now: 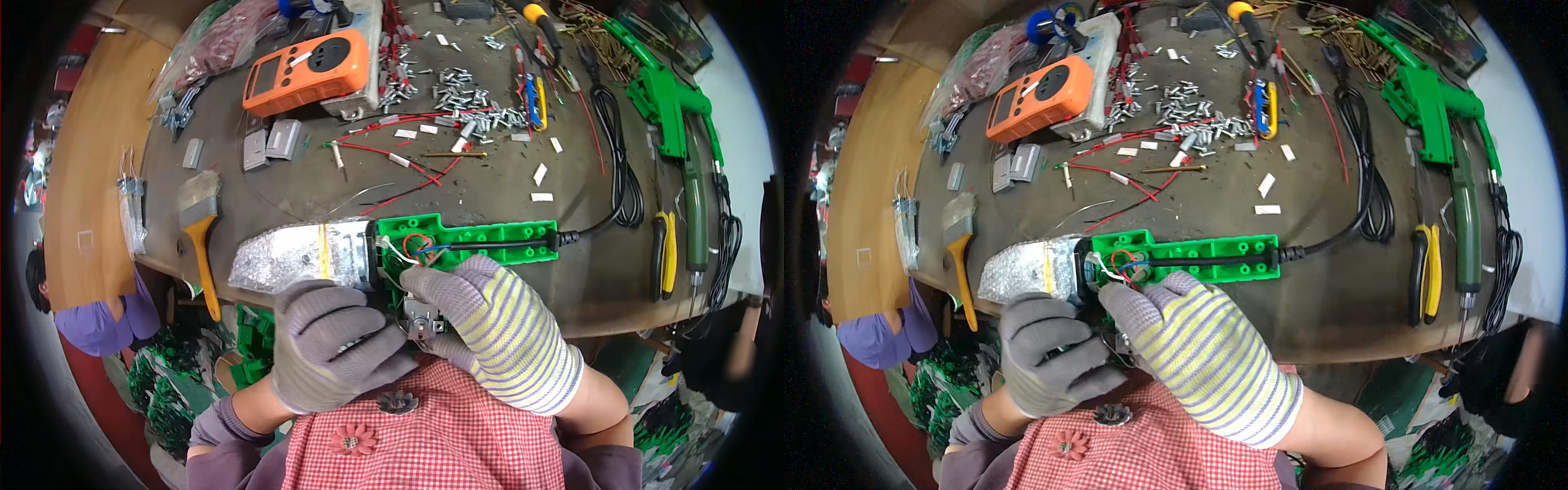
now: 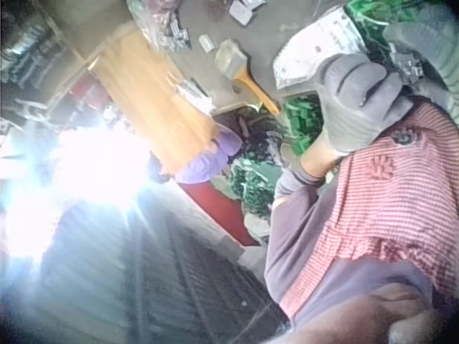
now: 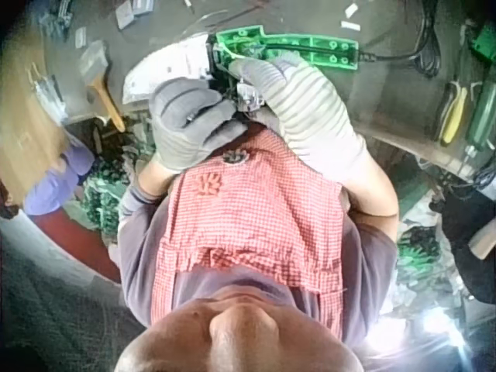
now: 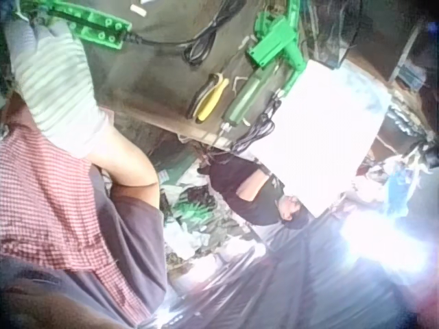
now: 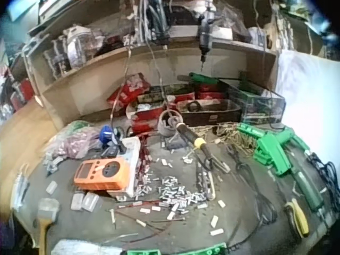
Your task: Assemble and solder internal components of a handheld plastic device, including wiring and a battery pack.
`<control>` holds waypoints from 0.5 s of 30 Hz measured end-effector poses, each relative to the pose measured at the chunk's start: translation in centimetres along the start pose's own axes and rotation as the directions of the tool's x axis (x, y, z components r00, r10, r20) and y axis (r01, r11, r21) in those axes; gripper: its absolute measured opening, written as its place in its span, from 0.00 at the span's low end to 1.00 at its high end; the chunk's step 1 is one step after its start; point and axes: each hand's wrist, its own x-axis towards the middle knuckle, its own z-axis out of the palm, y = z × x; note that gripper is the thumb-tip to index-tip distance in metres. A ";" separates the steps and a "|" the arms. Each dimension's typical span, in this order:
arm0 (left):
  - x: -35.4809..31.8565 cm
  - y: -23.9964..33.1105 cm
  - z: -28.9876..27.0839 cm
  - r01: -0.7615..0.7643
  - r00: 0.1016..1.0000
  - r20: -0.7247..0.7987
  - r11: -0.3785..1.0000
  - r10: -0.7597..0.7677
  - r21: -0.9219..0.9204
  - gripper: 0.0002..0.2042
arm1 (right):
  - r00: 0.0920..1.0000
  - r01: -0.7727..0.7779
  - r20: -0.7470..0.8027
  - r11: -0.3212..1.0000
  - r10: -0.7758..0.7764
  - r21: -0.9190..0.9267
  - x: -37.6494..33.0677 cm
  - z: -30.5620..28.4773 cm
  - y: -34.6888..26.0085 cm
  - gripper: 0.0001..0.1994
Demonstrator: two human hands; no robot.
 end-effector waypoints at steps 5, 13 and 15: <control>-0.9 0.8 0.8 0.063 0.997 0.051 0.997 -0.065 0.034 0.23 | 0.998 0.061 0.000 0.996 -0.061 -0.065 0.0 -0.4 0.2 0.30; 1.0 1.4 0.6 0.151 0.968 0.198 0.988 -0.155 0.033 0.14 | 0.997 0.027 0.070 0.999 -0.025 -0.027 0.5 -0.8 0.1 0.28; 1.3 1.5 0.7 0.137 0.965 0.217 0.989 -0.147 0.059 0.13 | 0.996 0.033 0.085 0.999 -0.032 -0.013 0.6 -1.0 0.2 0.29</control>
